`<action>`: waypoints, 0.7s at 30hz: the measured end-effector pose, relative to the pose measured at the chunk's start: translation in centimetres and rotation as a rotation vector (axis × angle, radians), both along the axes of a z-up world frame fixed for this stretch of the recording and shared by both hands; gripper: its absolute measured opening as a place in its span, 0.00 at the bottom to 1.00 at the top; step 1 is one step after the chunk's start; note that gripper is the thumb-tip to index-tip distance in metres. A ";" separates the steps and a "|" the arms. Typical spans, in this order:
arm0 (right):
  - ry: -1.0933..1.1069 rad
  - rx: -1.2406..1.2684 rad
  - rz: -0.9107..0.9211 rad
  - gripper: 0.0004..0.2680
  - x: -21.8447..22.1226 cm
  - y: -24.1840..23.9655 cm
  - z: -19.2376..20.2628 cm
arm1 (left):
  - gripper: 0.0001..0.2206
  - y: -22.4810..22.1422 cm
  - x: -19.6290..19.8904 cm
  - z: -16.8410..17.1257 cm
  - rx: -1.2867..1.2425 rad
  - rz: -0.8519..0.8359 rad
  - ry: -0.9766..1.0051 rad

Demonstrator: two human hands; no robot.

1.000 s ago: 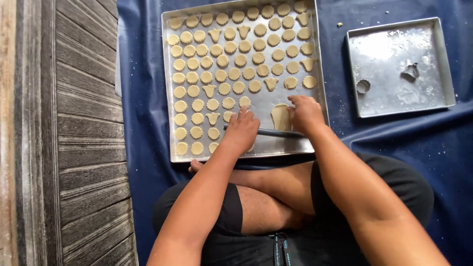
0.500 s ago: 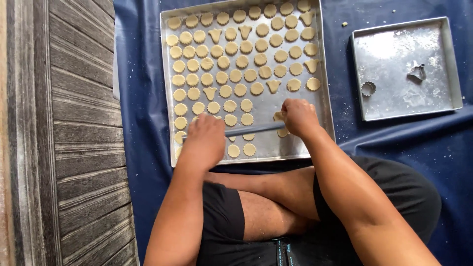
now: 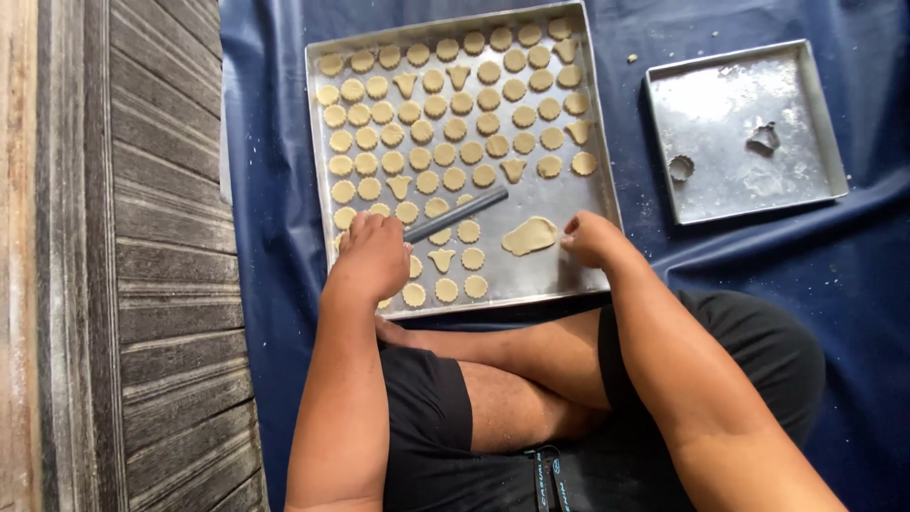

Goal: Cutting circular shapes from a sheet of dough using a manual cutter and arranging them on a baking tray.

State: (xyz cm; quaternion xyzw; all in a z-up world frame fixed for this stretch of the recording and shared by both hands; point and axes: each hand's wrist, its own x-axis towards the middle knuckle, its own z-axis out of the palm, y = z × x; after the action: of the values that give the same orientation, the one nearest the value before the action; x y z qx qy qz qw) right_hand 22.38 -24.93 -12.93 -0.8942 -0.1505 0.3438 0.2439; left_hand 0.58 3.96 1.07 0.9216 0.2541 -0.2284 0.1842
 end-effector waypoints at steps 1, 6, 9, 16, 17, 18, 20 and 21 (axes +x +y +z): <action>-0.102 -0.247 0.076 0.12 0.8 -0.8 -2.3 | 0.18 0.0 -0.1 -0.3 -0.008 0.004 0.003; -0.286 -0.130 0.113 0.14 -1.0 2.5 -0.6 | 0.19 -0.4 0.4 0.0 -0.039 0.004 0.031; -0.289 -0.172 0.083 0.13 -1.3 3.3 -2.0 | 0.19 -0.8 0.8 0.5 -0.036 -0.004 0.048; -0.106 -0.227 0.046 0.09 -0.7 2.8 -0.8 | 0.17 -1.8 1.8 -1.4 -0.008 -0.085 0.031; -0.101 -0.229 0.042 0.09 -0.7 2.2 -1.1 | 0.17 -2.4 2.2 -2.3 -0.010 -0.089 0.035; -0.110 -0.231 0.027 0.09 -0.7 1.6 -1.5 | 0.16 -3.0 2.6 -3.1 -0.030 -0.118 0.012; -0.135 -0.223 0.009 0.08 0.8 1.4 -1.8 | 0.15 -3.7 3.9 -4.4 -0.038 -0.147 -0.025; -0.166 -0.214 -0.045 0.10 1.4 1.1 -2.0 | 0.14 -4.2 4.1 -5.0 -0.044 -0.170 -0.055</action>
State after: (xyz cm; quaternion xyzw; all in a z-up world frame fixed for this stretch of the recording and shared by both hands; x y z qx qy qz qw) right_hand 23.77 -23.87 -14.96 -0.9436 -0.1127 0.2774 0.1413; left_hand 4.70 -0.29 -3.95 0.9415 0.1645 -0.2234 0.1912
